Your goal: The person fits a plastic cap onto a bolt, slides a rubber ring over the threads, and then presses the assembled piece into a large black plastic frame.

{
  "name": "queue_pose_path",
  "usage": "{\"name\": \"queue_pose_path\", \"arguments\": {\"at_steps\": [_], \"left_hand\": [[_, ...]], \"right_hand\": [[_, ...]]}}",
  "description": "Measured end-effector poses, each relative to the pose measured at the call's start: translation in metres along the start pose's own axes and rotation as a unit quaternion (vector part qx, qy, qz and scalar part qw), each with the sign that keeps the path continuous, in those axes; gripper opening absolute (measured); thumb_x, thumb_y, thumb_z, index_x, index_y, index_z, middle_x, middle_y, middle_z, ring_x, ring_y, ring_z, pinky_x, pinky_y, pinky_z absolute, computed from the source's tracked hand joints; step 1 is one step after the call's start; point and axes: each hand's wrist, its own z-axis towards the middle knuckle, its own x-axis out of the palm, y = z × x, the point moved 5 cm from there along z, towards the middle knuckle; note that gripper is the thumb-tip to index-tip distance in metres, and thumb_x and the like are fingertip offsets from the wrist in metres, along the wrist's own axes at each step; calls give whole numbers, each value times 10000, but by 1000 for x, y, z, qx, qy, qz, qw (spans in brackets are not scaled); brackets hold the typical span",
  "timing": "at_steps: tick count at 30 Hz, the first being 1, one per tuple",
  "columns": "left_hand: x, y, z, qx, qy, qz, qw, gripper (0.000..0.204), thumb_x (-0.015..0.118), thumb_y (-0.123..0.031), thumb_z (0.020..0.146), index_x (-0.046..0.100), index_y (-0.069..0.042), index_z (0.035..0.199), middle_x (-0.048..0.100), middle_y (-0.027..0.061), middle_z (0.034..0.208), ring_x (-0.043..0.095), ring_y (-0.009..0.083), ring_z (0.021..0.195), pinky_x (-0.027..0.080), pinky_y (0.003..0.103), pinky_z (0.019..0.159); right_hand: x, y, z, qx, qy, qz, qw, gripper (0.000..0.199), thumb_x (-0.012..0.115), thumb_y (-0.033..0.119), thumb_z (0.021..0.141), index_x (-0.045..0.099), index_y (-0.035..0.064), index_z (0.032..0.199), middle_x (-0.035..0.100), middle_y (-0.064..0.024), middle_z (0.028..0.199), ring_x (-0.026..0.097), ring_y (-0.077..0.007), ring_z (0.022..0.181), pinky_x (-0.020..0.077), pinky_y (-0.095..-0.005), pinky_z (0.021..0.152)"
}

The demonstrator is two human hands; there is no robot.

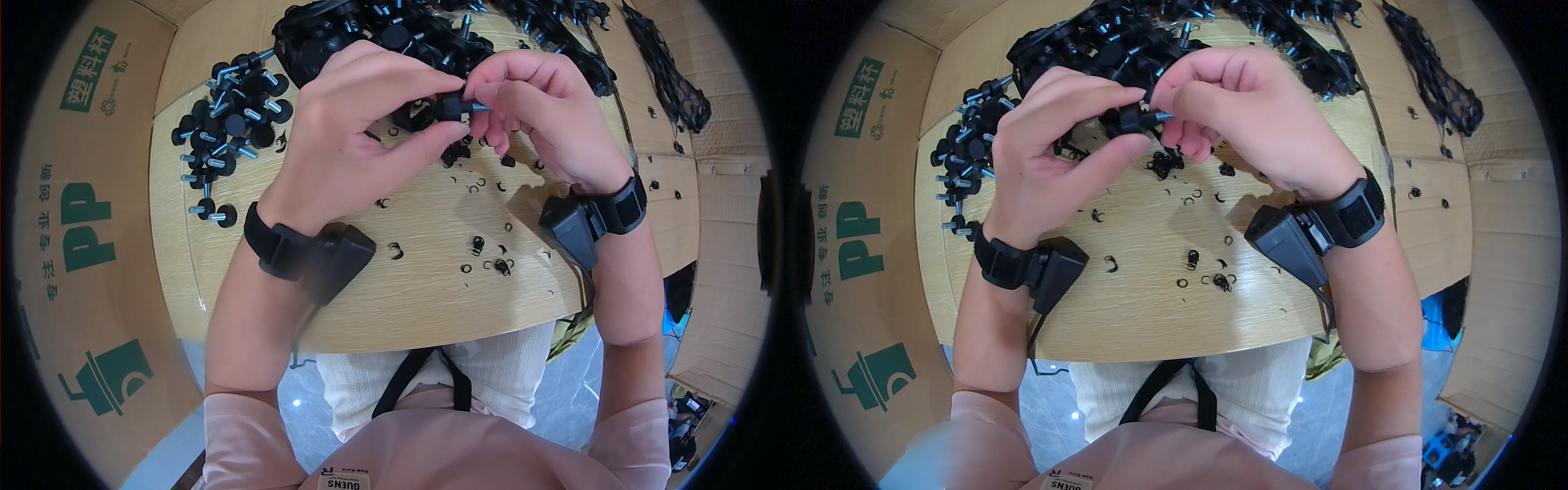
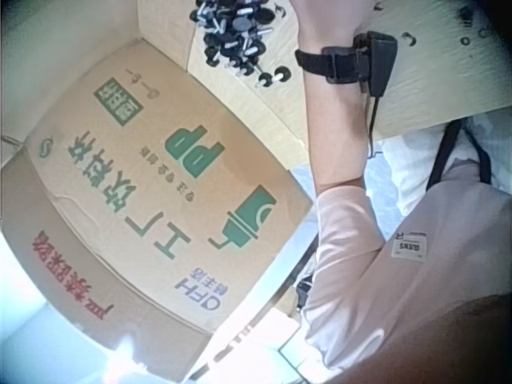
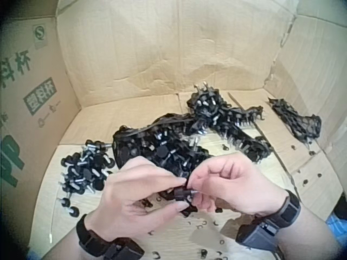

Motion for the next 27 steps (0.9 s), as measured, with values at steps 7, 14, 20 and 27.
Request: {"name": "queue_pose_path", "arguments": {"at_steps": [7,14,20,27], "left_hand": [[-2,4,-1,-14,-16,4,1000,334,805,-51,691,720,-40,1015,701,82,941,613,215,842,491,299,751],[0,0,2,18,3,21,1000,344,814,-39,649,725,-42,982,694,77,918,611,223,836,496,307,734],[0,0,0,6,14,-1,1000,353,819,-35,633,729,-47,974,697,72,927,613,225,849,496,319,754],[-2,-5,2,31,10,-40,999,353,824,-40,639,735,-58,980,709,70,957,622,231,870,489,326,797]], "right_hand": [[5,5,-2,-54,16,-31,998,151,597,47,878,659,-24,995,690,-54,816,617,-73,672,509,-208,619],[3,4,-2,-28,11,-54,998,152,636,15,837,663,-30,980,691,-51,809,615,-65,679,505,-207,618],[6,3,-2,-52,29,-65,996,98,639,36,871,668,-9,954,688,-33,799,616,-61,675,504,-203,617],[4,-9,-3,65,77,29,995,178,552,196,982,630,39,954,645,10,765,624,-63,683,503,-193,612]]}}
